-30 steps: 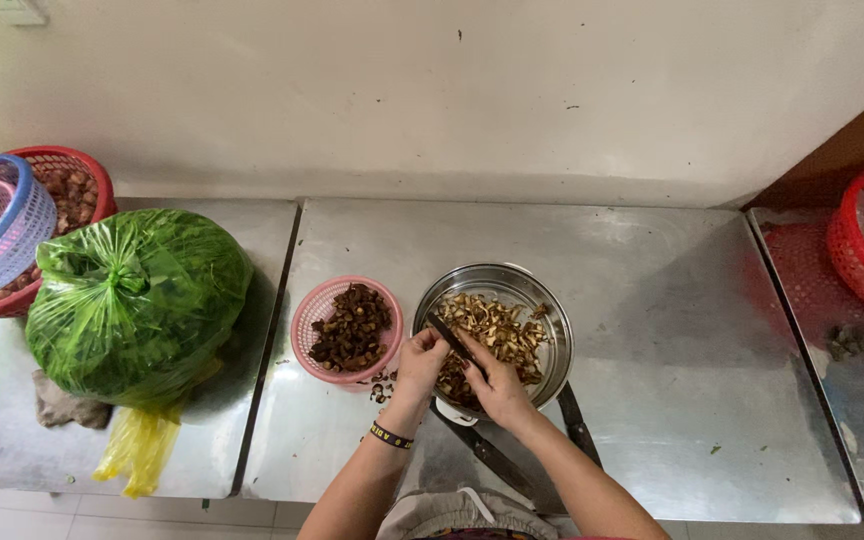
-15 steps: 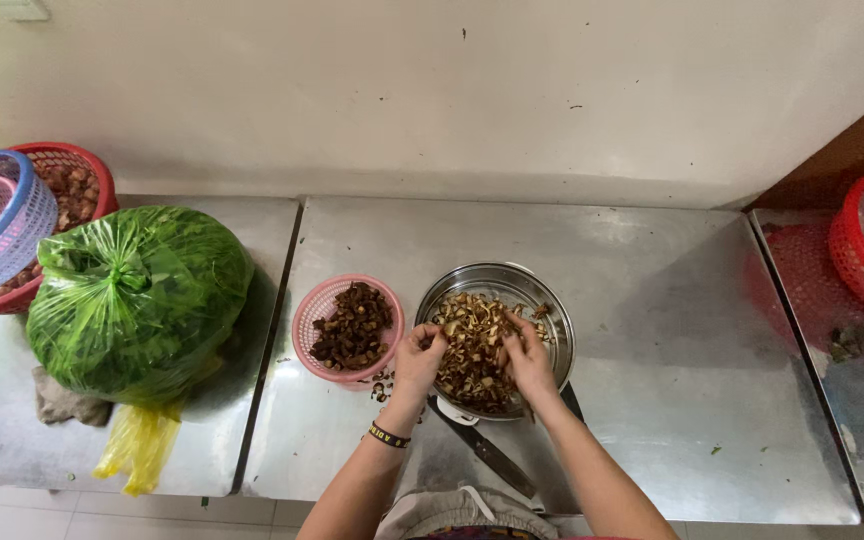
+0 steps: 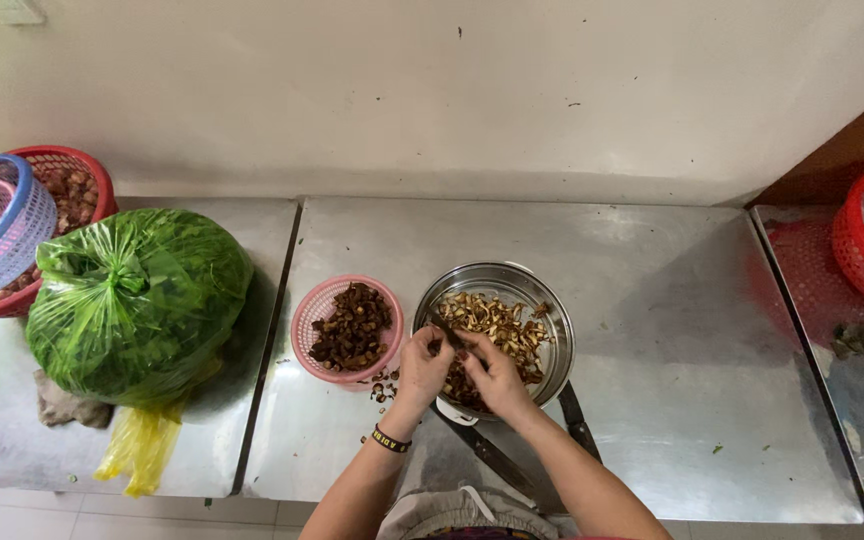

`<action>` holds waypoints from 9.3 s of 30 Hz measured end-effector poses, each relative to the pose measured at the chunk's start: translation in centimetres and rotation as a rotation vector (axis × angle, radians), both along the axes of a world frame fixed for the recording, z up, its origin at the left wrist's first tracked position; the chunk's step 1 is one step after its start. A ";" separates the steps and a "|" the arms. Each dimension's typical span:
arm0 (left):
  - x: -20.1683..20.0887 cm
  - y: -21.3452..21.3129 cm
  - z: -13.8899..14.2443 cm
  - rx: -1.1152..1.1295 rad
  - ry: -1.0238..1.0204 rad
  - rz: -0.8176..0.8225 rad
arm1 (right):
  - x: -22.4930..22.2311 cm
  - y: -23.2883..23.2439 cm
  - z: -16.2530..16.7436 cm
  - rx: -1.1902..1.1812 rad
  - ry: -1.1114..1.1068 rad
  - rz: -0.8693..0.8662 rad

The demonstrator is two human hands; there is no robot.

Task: The person peels the outer layer of small brown mushrooms by hand, placing the peeled pieces into a metal bowl and the discarded skins into a pink basket. The task is performed continuously over a stainless steel countertop.

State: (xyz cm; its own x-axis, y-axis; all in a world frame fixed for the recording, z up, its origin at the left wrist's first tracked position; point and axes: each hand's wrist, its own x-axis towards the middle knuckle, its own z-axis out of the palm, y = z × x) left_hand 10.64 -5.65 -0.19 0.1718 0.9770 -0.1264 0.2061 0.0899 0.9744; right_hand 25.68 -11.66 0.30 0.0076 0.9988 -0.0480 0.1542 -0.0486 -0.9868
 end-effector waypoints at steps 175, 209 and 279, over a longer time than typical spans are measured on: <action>1.1 0.1 -0.3 -0.256 -0.440 0.072 | -0.5 -0.5 2.2 -0.057 -0.171 -0.073; 0.7 1.8 -1.1 -0.377 -0.454 -0.025 | 0.9 0.0 -0.9 -0.196 0.034 -0.107; -0.5 1.8 -0.4 -0.145 -0.151 -0.165 | 3.0 -1.7 2.2 -0.250 -0.135 0.068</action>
